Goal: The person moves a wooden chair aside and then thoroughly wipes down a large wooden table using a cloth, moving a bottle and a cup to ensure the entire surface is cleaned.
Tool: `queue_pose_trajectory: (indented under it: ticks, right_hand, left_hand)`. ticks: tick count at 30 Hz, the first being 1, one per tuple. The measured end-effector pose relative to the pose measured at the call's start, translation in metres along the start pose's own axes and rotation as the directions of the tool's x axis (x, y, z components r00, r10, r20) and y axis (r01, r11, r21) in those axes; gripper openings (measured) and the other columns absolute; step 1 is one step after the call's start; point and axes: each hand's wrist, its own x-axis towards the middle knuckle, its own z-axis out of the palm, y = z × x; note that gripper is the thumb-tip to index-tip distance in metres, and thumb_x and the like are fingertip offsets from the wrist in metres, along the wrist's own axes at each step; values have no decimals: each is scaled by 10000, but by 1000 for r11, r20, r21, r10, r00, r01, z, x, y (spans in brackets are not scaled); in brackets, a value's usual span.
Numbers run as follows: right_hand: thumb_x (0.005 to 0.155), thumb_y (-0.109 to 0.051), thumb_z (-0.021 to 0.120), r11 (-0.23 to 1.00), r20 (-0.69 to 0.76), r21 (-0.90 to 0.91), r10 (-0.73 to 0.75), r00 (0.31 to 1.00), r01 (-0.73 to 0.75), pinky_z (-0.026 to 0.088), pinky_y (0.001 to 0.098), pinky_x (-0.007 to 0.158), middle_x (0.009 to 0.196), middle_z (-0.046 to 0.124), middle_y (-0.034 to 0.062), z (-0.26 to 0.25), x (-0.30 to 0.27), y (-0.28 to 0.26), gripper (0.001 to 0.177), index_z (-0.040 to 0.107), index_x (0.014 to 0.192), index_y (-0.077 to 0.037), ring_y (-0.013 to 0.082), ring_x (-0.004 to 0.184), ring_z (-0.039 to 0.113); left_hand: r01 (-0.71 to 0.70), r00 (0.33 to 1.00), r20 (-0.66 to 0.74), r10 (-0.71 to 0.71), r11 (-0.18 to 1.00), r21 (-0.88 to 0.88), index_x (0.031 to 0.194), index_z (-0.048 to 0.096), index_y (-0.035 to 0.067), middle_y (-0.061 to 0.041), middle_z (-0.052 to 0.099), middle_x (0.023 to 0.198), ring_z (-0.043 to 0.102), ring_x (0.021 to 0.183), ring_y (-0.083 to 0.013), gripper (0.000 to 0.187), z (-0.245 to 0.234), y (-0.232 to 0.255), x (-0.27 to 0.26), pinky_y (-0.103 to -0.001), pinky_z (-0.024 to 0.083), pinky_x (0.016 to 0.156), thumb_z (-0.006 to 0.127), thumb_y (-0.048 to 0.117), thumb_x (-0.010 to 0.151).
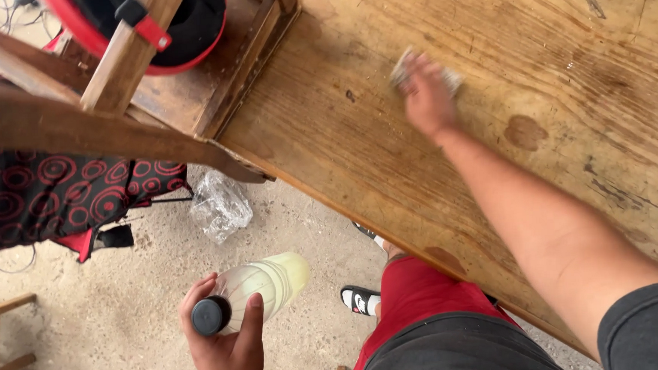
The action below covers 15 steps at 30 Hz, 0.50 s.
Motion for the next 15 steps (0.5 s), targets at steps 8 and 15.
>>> queue_pose_trajectory:
  ticks: [8,15]
  right_hand:
    - [889,-29,557,879,180,278,-444,878,388,375,454,1145,1371,639,163,169,-151,-76,397,675,1264,-78,331,1293,571]
    - [1011,-271,543,914,503,381,-76,861,-142,493,386,894,1118,749,134,224,-254,-132,259,655,1154,-87,252,1035,695]
  left_hand:
    - [25,997,-69,-25,1000,3,1280,534,77,-154,596,1344,577,1306,-289,511,-51,4,-55,-409,442,1138,771,157,835]
    - [-7,990,-143,15,998,59,1283,549,65,-121,609,1318,595,1273,-279,522,-116,-10,-103,-391,430,1150,787,162,829]
